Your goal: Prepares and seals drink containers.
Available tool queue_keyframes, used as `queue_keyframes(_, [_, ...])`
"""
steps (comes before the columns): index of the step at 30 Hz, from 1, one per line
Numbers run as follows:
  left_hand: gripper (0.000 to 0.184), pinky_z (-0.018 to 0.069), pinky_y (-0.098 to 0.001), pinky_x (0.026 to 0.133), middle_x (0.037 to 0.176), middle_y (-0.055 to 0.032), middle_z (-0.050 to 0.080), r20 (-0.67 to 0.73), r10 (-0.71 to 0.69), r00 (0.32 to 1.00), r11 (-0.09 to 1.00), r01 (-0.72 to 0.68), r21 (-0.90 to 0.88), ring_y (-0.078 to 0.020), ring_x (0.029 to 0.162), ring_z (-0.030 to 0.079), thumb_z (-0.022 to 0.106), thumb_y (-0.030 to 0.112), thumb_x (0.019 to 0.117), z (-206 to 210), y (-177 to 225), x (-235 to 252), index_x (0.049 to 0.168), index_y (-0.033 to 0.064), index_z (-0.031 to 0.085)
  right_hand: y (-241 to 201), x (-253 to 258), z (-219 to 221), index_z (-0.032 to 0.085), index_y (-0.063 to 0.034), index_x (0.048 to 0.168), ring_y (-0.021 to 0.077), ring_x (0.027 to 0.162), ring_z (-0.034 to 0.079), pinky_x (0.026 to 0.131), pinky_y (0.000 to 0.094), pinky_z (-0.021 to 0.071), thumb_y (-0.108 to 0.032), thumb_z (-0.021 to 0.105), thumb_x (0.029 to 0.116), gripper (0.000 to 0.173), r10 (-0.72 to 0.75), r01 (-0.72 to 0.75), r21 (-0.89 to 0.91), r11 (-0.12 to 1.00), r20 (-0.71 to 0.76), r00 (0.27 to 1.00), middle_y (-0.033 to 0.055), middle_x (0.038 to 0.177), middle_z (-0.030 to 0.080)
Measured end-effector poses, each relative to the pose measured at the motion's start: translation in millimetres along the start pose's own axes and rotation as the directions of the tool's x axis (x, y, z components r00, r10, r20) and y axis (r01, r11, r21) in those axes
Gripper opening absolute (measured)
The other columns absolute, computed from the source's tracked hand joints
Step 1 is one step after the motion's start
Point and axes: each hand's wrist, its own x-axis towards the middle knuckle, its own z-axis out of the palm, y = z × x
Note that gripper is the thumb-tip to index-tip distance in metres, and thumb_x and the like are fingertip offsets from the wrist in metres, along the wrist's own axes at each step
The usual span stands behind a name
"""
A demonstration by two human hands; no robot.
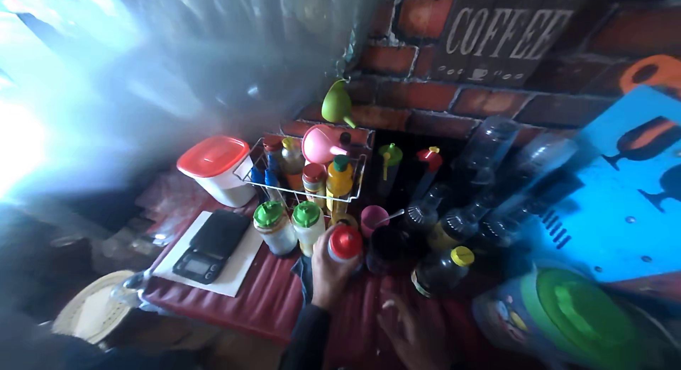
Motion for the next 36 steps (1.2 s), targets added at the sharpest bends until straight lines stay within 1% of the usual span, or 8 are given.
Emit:
queue_keyframes(8, [0.099,0.0494,-0.0428,0.109,0.141,-0.0233,0.054,-0.063,-0.114,0.991,0.977,0.1,-0.189,-0.0257,0.127,0.058,0.086,0.024,0.0796,65.5,-30.2,34.2,0.154,-0.0019,0.027,26.4,-9.0,29.7,0.058,-0.0082,0.144,0.0304,0.131,0.059,0.114,0.0498,0.0446,-0.043,0.064,0.0988,0.057,0.039,-0.017,-0.073,0.997,0.302,0.953,0.0162,0.14,0.062])
queue_keyframes(14, [0.101,0.0397,-0.0508,0.116,0.162,-0.0225,0.031,0.011,-0.083,0.996,0.994,0.082,0.072,-0.0322,0.144,0.043,0.073,0.019,0.0935,55.0,-25.3,36.8,0.163,0.0062,0.001,35.7,-6.7,33.5,0.054,-0.0116,0.147,0.0286,0.142,0.048,0.12,0.0465,0.0364,-0.047,0.058,0.1004,0.058,0.036,0.039,-0.189,0.981,0.379,0.924,0.014,0.149,0.054])
queue_keyframes(18, [0.087,0.0369,-0.0565,0.117,0.155,-0.0337,0.035,0.026,-0.157,0.987,0.94,0.141,0.309,-0.0452,0.141,0.042,0.07,0.014,0.095,42.4,3.1,22.7,0.159,-0.006,0.015,36.3,-2.8,32.8,0.056,-0.0126,0.145,0.0299,0.144,0.044,0.12,0.0463,0.036,-0.039,0.062,0.0975,0.054,0.0,0.098,-0.291,0.952,0.321,0.947,0.0129,0.152,0.051])
queue_keyframes(22, [0.067,0.0414,-0.0506,0.115,0.155,-0.0281,0.04,0.084,-0.213,0.974,0.942,0.181,0.283,-0.0375,0.14,0.047,0.06,0.015,0.1026,36.6,7.3,-17.0,0.157,-0.0046,0.026,41.6,1.3,28.6,0.053,-0.0077,0.147,0.0309,0.145,0.043,0.12,0.0447,0.0373,-0.038,0.055,0.1014,0.055,0.151,-0.079,-0.305,0.949,0.22,0.964,0.0153,0.157,0.045])
queue_keyframes(25, [0.044,0.0502,-0.0463,0.108,0.14,-0.0192,0.059,0.062,-0.177,0.982,0.935,0.148,0.321,-0.0293,0.129,0.058,0.059,0.02,0.1008,17.9,-12.4,-53.2,0.14,-0.0005,0.056,49.6,-1.3,26.1,0.051,-0.0062,0.149,0.0302,0.145,0.045,0.119,0.0439,0.0379,-0.04,0.055,0.1008,0.059,0.193,-0.142,-0.288,0.947,0.157,0.969,0.0164,0.157,0.046])
queue_keyframes(30, [0.062,0.028,-0.0708,0.114,0.155,-0.021,0.046,0.068,-0.301,0.951,0.64,0.149,0.753,-0.0456,0.145,0.039,0.071,0.045,0.091,-25.3,-74.6,-90.6,0.145,0.0173,0.059,47.8,-3.6,25.2,0.056,-0.0055,0.143,0.0231,0.139,0.052,0.117,0.0382,0.0421,-0.036,0.061,0.099,0.054,0.114,-0.106,-0.103,0.989,0.077,0.99,0.0135,0.148,0.055])
queue_keyframes(32, [0.034,0.043,-0.0657,0.104,0.136,-0.015,0.065,0.079,-0.238,0.968,0.63,0.092,0.771,-0.0407,0.129,0.057,0.069,0.036,0.0945,-30.5,-79.3,-90.6,0.124,0.0191,0.074,43.8,3.1,24.5,0.057,-0.0068,0.142,0.0205,0.137,0.053,0.116,0.0367,0.0438,-0.036,0.061,0.0994,0.052,0.06,-0.058,-0.046,0.997,0.037,0.998,0.0113,0.146,0.057])
queue_keyframes(36, [0.018,0.0506,-0.0576,0.099,0.116,-0.0113,0.073,0.212,-0.246,0.946,0.682,0.013,0.731,-0.0379,0.118,0.063,0.063,0.017,0.0975,-31.7,-68.2,-108.0,0.101,0.0123,0.08,20.1,21.5,35.6,0.053,-0.0155,0.149,0.0202,0.146,0.043,0.121,0.0392,0.0373,-0.034,0.061,0.0988,0.054,-0.066,0.087,-0.147,0.985,0.142,0.988,0.0063,0.155,0.05])
